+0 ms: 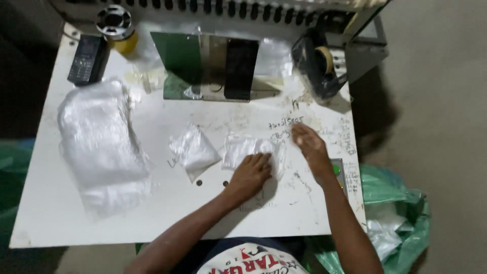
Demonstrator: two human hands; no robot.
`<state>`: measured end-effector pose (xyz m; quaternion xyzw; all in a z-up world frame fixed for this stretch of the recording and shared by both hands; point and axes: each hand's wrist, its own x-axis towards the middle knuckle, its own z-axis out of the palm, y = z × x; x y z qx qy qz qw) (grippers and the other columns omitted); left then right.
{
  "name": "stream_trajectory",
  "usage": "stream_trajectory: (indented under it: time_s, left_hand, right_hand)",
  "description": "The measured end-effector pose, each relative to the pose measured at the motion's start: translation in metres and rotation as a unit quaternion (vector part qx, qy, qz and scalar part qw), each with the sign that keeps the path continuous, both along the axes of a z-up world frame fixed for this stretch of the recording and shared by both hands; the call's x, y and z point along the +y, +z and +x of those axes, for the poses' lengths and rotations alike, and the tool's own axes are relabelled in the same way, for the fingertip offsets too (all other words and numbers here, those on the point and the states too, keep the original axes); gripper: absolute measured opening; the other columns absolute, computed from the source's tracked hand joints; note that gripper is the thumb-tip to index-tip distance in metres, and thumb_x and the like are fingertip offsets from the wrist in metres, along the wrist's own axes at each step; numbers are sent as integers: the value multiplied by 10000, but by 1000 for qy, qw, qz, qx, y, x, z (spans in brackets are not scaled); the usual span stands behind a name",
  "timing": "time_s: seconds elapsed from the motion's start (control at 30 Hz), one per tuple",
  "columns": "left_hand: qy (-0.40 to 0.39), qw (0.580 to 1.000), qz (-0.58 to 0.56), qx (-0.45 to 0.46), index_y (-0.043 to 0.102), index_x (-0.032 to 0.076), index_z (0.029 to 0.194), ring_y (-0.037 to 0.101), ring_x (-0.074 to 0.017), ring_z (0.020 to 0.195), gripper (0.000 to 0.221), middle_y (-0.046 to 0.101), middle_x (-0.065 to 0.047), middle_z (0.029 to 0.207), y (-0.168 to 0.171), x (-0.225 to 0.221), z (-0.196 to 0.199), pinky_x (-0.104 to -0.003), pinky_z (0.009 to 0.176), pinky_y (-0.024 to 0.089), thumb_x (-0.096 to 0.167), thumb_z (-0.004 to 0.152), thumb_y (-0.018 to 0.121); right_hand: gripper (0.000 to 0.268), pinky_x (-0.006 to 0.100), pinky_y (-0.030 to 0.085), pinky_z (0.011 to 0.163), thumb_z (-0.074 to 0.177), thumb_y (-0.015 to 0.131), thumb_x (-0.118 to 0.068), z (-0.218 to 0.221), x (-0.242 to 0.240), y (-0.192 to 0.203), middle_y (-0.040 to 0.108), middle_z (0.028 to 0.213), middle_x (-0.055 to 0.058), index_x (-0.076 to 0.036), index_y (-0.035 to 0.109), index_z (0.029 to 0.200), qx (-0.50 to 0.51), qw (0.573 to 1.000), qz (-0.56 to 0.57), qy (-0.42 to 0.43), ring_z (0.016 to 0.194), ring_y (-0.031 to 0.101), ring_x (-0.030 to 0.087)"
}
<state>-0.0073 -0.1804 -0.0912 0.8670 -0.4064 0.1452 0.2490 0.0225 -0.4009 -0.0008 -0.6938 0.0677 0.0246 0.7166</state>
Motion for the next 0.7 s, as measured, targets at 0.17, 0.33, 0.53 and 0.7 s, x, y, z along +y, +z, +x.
stream_trajectory:
  time_s: [0.17, 0.33, 0.53, 0.7]
  left_hand:
    - [1, 941, -254, 226, 709, 113, 1013, 686, -311, 1033, 143, 706, -94, 1118, 70, 0, -7, -414, 833, 510, 237, 1019, 639]
    - [145, 636, -471, 594, 716, 183, 989, 574, -127, 829, 156, 632, 45, 878, 106, 30, -38, -332, 896, 400, 323, 1014, 653]
    - [227, 909, -234, 258, 705, 35, 1211, 630, -376, 1081, 262, 660, -180, 1088, 84, 58, -52, -439, 952, 492, 190, 1005, 661]
    - [89, 965, -31, 246, 735, 100, 954, 626, -317, 917, 124, 667, -98, 917, 52, 56, -33, -414, 786, 466, 173, 983, 639]
  right_hand:
    - [696, 466, 217, 1281, 883, 592, 10, -42, 37, 27, 370, 1634, 183, -47, 416, 1554, 71, 948, -294, 97, 1518, 328, 355]
    - [144, 284, 462, 556, 893, 812, -193, -99, 37, 0, 673, 683, -12, -69, 845, 957, 133, 971, -99, 173, 590, 556, 98]
    - [233, 299, 560, 742, 919, 781, -164, -85, 52, 12, 626, 969, 40, -153, 772, 1152, -5, 941, -337, 35, 834, 625, 168]
    - [155, 374, 612, 815, 963, 700, -236, -66, 63, -10, 623, 1151, 16, -201, 696, 1114, -38, 895, -376, 238, 962, 727, 293]
